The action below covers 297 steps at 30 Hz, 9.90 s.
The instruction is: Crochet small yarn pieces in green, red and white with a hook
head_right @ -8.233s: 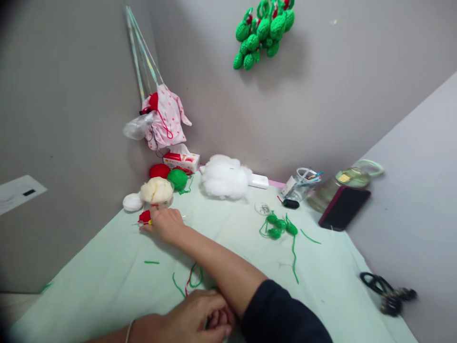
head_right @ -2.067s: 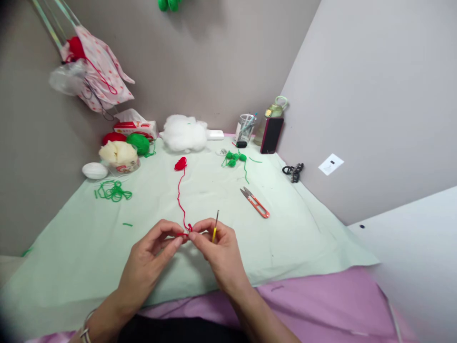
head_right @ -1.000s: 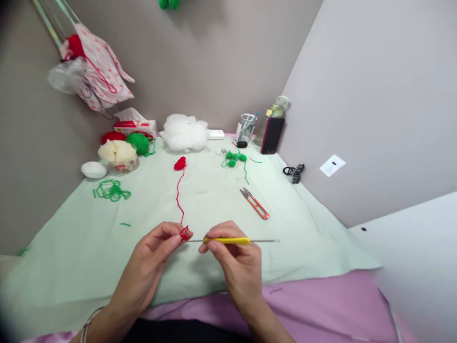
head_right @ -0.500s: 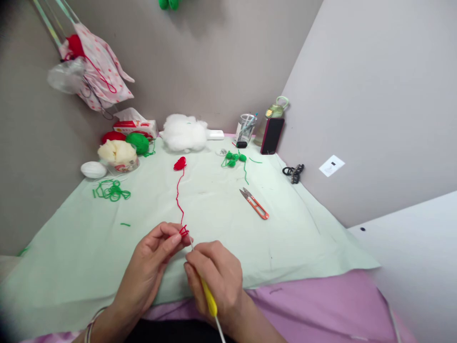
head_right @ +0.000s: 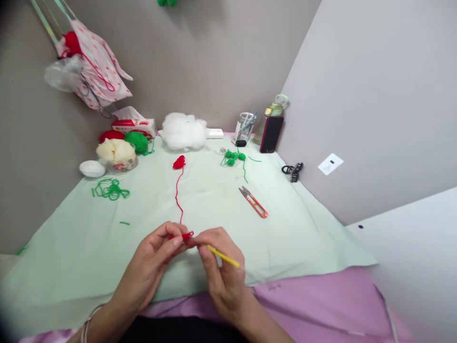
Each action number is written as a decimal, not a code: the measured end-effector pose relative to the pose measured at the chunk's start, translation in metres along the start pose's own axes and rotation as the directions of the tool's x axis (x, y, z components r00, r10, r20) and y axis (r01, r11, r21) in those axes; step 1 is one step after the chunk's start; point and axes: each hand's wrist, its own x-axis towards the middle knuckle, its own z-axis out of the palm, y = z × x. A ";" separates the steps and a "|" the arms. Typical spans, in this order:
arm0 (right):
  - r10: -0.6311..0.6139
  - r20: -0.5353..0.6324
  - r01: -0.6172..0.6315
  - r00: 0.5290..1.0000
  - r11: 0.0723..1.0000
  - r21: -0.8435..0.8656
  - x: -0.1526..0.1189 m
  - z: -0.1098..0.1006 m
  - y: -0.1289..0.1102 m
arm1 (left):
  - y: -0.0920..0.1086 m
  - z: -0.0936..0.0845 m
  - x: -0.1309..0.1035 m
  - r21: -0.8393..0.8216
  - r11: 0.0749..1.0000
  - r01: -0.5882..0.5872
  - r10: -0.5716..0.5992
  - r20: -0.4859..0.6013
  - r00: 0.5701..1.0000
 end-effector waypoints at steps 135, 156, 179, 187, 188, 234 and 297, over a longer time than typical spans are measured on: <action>0.182 -0.100 -0.153 0.978 0.958 0.244 0.005 -0.001 0.008 | 0.006 0.015 0.003 -0.108 0.971 0.214 -0.209 0.056 0.976; 0.167 -0.065 -0.143 0.984 0.950 0.277 0.009 -0.005 0.001 | 0.009 0.016 0.003 -0.192 0.955 0.227 -0.217 0.072 0.973; 0.247 -0.029 -0.213 0.968 0.884 0.416 0.008 -0.006 0.005 | 0.001 0.017 0.002 -0.052 0.984 0.171 -0.169 0.038 0.985; 0.073 -0.035 -0.069 0.997 0.991 0.117 0.001 -0.004 0.002 | -0.003 0.015 0.002 -0.028 0.993 0.115 -0.115 -0.004 0.993; 0.019 -0.016 -0.019 1.000 1.000 0.022 -0.002 -0.004 0.003 | -0.002 0.016 0.002 -0.054 0.992 0.116 -0.117 -0.007 0.993; 0.160 -0.175 -0.107 0.971 0.955 0.278 -0.002 -0.006 0.002 | 0.003 0.011 0.008 -0.130 0.974 0.186 -0.188 -0.002 0.982; -0.013 -0.176 0.020 0.984 0.999 0.038 -0.007 -0.005 0.000 | 0.001 0.015 0.005 -0.120 0.972 0.201 -0.202 0.004 0.979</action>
